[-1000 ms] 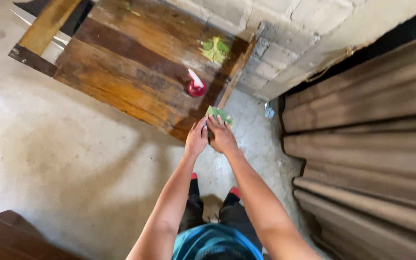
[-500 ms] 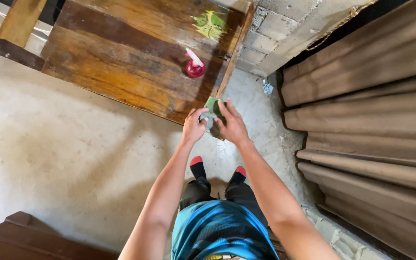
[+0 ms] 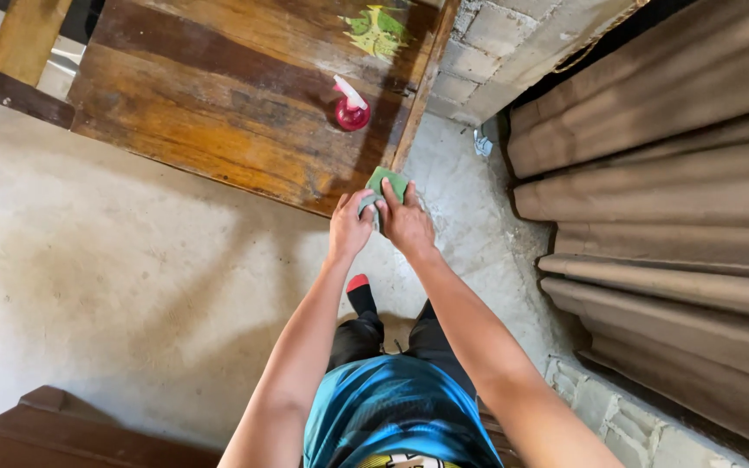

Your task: Sanding the edges and surface of a wooden table with sandpaper.

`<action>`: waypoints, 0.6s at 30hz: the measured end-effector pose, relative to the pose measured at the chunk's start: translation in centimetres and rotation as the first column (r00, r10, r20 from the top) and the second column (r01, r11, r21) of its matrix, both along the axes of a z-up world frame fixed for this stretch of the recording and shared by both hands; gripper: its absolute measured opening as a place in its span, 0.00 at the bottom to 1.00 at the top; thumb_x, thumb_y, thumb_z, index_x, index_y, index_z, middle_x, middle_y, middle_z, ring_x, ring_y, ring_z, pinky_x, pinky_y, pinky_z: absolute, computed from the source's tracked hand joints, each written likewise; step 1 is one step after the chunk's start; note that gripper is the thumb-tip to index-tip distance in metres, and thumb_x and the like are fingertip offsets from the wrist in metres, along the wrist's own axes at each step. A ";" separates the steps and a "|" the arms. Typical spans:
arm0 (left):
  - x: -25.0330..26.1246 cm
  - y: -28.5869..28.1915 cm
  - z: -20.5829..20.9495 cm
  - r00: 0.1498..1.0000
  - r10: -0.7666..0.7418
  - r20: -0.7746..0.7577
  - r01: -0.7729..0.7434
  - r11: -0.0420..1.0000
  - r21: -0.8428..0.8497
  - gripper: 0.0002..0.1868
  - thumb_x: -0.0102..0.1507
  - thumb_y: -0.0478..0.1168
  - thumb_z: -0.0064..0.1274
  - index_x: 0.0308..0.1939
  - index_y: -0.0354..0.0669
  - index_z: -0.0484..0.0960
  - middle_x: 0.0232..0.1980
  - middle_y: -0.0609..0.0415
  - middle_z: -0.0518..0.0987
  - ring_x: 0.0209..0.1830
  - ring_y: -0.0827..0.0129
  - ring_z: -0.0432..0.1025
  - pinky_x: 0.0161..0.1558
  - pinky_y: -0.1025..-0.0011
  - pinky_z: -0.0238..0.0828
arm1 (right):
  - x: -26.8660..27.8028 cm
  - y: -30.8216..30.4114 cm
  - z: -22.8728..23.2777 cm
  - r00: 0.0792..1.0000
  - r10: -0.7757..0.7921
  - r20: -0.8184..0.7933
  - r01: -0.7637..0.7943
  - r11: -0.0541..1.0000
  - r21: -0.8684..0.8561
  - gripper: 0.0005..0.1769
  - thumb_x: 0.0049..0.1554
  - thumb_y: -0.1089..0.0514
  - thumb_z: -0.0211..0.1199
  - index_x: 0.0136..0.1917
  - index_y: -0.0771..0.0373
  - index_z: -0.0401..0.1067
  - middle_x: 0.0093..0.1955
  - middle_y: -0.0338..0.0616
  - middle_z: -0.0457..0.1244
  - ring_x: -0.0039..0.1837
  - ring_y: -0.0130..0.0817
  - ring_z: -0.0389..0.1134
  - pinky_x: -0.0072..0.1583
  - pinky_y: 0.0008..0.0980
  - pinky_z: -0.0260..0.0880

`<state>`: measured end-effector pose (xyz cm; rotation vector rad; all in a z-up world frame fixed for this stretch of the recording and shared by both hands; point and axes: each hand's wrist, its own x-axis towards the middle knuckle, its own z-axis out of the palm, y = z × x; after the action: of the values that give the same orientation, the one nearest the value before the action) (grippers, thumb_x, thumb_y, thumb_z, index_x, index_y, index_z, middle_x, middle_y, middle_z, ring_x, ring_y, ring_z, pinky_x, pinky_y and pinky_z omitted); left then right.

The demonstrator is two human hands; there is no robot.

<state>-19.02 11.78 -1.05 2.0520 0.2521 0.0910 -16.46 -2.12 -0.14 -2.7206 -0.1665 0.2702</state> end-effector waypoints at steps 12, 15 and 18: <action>-1.8 0.3 -2.0 0.999 -0.038 0.007 0.038 0.999 0.026 0.18 0.63 0.32 0.50 0.57 0.49 0.81 0.52 0.44 0.78 0.55 0.47 0.73 0.56 0.56 0.72 | -2.4 -0.6 -0.2 0.994 0.067 -0.085 -0.052 0.984 0.171 0.38 0.62 0.41 0.55 0.82 0.46 0.51 0.55 0.70 0.63 0.51 0.71 0.68 0.52 0.60 0.70; -1.6 -0.1 0.0 0.982 -0.110 0.152 0.070 0.966 0.250 0.22 0.60 0.31 0.51 0.58 0.46 0.81 0.61 0.44 0.75 0.59 0.49 0.70 0.57 0.55 0.67 | 0.0 -1.1 -2.2 0.998 0.028 -0.054 -0.020 0.988 0.155 0.35 0.64 0.42 0.54 0.82 0.41 0.54 0.54 0.70 0.63 0.52 0.69 0.68 0.52 0.59 0.70; -2.0 -0.5 2.1 0.940 -0.219 0.260 0.091 0.899 0.429 0.19 0.58 0.34 0.54 0.53 0.48 0.82 0.66 0.45 0.73 0.66 0.50 0.66 0.60 0.55 0.63 | 2.0 -0.9 -0.9 0.998 -0.009 -0.058 0.015 0.994 0.110 0.32 0.63 0.45 0.56 0.80 0.36 0.56 0.54 0.67 0.65 0.52 0.68 0.69 0.53 0.60 0.69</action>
<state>-20.97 11.25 1.01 2.4317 -0.1407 0.3847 -14.46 -2.99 -1.03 -2.6004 -0.1446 0.3255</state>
